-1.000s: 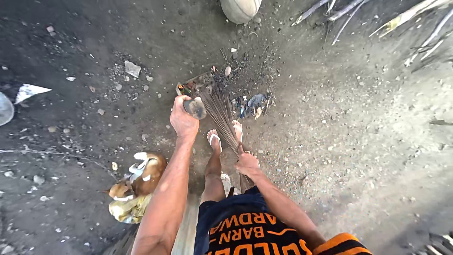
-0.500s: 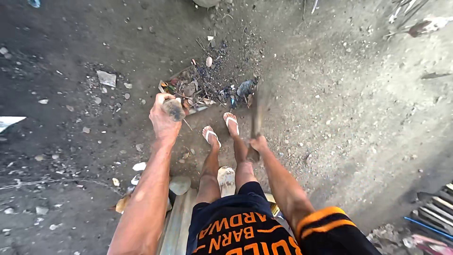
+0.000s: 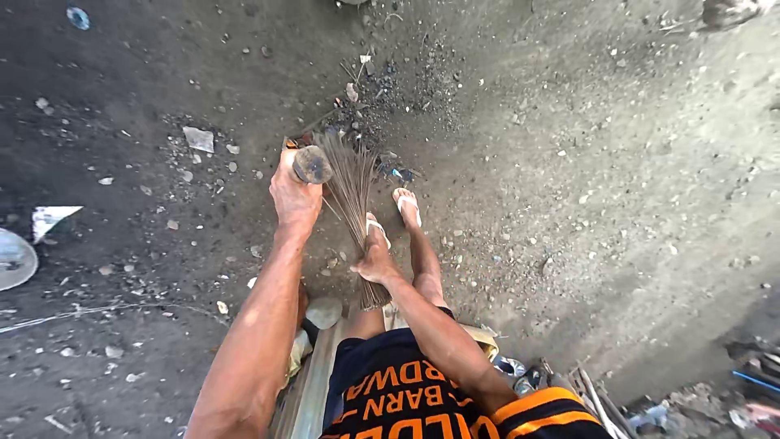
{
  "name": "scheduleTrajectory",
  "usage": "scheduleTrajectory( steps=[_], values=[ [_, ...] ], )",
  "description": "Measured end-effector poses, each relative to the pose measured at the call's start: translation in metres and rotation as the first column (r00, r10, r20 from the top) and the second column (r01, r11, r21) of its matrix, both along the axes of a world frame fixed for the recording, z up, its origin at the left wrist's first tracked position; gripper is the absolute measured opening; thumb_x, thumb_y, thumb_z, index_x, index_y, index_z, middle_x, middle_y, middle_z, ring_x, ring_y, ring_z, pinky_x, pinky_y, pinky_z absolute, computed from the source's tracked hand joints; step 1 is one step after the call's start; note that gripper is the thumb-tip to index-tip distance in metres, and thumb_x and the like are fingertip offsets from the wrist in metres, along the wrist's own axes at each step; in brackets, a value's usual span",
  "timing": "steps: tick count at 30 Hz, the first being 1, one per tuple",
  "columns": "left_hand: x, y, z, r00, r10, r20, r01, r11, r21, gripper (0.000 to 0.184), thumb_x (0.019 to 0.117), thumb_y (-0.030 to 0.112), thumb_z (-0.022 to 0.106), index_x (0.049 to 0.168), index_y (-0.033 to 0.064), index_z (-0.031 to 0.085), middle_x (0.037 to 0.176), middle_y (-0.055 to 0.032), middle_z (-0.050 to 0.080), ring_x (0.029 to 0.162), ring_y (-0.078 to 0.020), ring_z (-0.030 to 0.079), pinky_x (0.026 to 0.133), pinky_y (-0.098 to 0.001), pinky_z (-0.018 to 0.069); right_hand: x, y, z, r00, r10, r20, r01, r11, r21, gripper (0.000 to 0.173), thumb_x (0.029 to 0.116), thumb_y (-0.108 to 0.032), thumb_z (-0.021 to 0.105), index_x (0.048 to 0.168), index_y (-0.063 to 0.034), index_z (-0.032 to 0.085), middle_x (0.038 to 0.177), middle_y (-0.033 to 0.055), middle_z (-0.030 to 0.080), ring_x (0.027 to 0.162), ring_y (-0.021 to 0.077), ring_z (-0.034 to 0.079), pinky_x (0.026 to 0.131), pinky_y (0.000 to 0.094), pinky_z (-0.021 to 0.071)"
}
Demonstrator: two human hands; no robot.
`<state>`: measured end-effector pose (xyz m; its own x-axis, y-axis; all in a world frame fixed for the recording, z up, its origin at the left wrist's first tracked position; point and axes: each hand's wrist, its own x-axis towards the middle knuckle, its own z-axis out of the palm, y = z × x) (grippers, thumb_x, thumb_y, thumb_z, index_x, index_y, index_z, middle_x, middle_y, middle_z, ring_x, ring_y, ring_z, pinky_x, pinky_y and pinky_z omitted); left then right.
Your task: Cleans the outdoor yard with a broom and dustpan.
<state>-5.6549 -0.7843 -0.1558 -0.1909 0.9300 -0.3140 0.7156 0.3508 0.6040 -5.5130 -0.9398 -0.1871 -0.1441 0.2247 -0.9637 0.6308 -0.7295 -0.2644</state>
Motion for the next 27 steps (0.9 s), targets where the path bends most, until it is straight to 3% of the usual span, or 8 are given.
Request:
scheduleTrajectory(
  steps=[5,9,12,15,18,21,24,27],
  values=[
    [-0.032,-0.012,0.003,0.994,0.011,0.108,-0.016,0.999,0.042,0.033,0.0973,0.020,0.065,0.121,-0.0031,0.062,0.114,-0.0186,0.068,0.106,-0.0225,0.067,0.097,-0.0401,0.0531,0.057,-0.042,0.060,1.000,0.002,0.028,0.000,0.998,-0.063,0.089,0.0807,-0.044,0.080,0.156,-0.0164,0.042,0.118,0.0149,0.071,0.107,0.0306,0.070,0.093,0.0567,0.0559],
    [-0.076,-0.025,0.023,0.985,-0.032,0.172,0.019,0.996,0.082,0.030,0.0969,0.013,0.062,0.118,-0.0084,0.060,0.114,-0.0213,0.067,0.106,-0.0209,0.065,0.098,-0.0377,0.0519,0.115,-0.081,0.102,0.968,-0.200,0.155,0.208,0.977,-0.038,0.085,0.0754,-0.029,0.084,0.151,-0.0152,0.047,0.111,0.0145,0.072,0.095,0.0287,0.072,0.085,0.0559,0.0588],
    [-0.100,-0.040,0.035,0.983,-0.088,0.161,0.072,0.992,0.101,0.034,0.0978,0.016,0.060,0.120,-0.0095,0.058,0.118,-0.0239,0.066,0.112,-0.0219,0.065,0.102,-0.0376,0.0505,0.131,-0.091,0.080,0.884,-0.385,0.266,0.400,0.916,-0.003,0.088,0.0785,-0.025,0.082,0.156,-0.0138,0.041,0.111,0.0159,0.072,0.098,0.0288,0.071,0.087,0.0544,0.0575],
    [-0.098,-0.056,0.039,0.969,-0.202,0.144,0.182,0.973,0.146,0.031,0.0983,0.015,0.059,0.117,-0.0096,0.061,0.118,-0.0256,0.067,0.116,-0.0267,0.065,0.105,-0.0409,0.0505,0.101,-0.076,0.013,0.796,-0.506,0.331,0.531,0.847,0.018,0.079,0.0773,-0.024,0.084,0.146,-0.0087,0.049,0.115,0.0195,0.070,0.104,0.0338,0.070,0.090,0.0583,0.0571],
    [-0.076,-0.068,0.026,0.963,-0.263,0.063,0.256,0.961,0.107,0.029,0.1008,0.017,0.060,0.118,-0.0062,0.065,0.119,-0.0248,0.068,0.113,-0.0336,0.067,0.101,-0.0499,0.0531,0.031,-0.034,-0.018,0.862,-0.464,0.204,0.482,0.875,-0.046,0.076,0.0755,-0.024,0.088,0.141,-0.0036,0.055,0.125,0.0216,0.067,0.116,0.0339,0.065,0.100,0.0554,0.0527],
    [-0.057,-0.060,0.015,0.978,-0.209,-0.005,0.209,0.976,0.062,0.032,0.1020,0.024,0.059,0.120,-0.0018,0.065,0.116,-0.0228,0.070,0.107,-0.0334,0.069,0.095,-0.0522,0.0545,-0.034,-0.004,-0.001,0.901,-0.428,0.073,0.435,0.887,-0.158,0.078,0.0790,-0.022,0.088,0.146,-0.0036,0.051,0.133,0.0231,0.063,0.124,0.0346,0.060,0.105,0.0533,0.0496],
    [-0.056,-0.049,0.013,0.986,-0.165,-0.033,0.167,0.985,0.039,0.032,0.1030,0.028,0.059,0.121,0.0012,0.064,0.113,-0.0200,0.070,0.104,-0.0294,0.070,0.094,-0.0490,0.0546,-0.072,-0.015,0.010,0.905,-0.425,-0.023,0.411,0.886,-0.212,0.059,0.0821,-0.021,0.084,0.132,-0.0022,0.060,0.117,0.0204,0.069,0.110,0.0313,0.067,0.097,0.0519,0.0534],
    [-0.064,-0.048,0.003,0.990,-0.139,-0.038,0.142,0.985,0.099,0.030,0.1021,0.027,0.059,0.117,0.0015,0.066,0.112,-0.0188,0.071,0.103,-0.0269,0.070,0.094,-0.0455,0.0549,-0.070,-0.026,0.029,0.933,-0.352,-0.073,0.330,0.918,-0.220,0.060,0.0806,-0.027,0.083,0.131,-0.0031,0.060,0.116,0.0182,0.069,0.110,0.0299,0.067,0.096,0.0522,0.0535]
  ],
)
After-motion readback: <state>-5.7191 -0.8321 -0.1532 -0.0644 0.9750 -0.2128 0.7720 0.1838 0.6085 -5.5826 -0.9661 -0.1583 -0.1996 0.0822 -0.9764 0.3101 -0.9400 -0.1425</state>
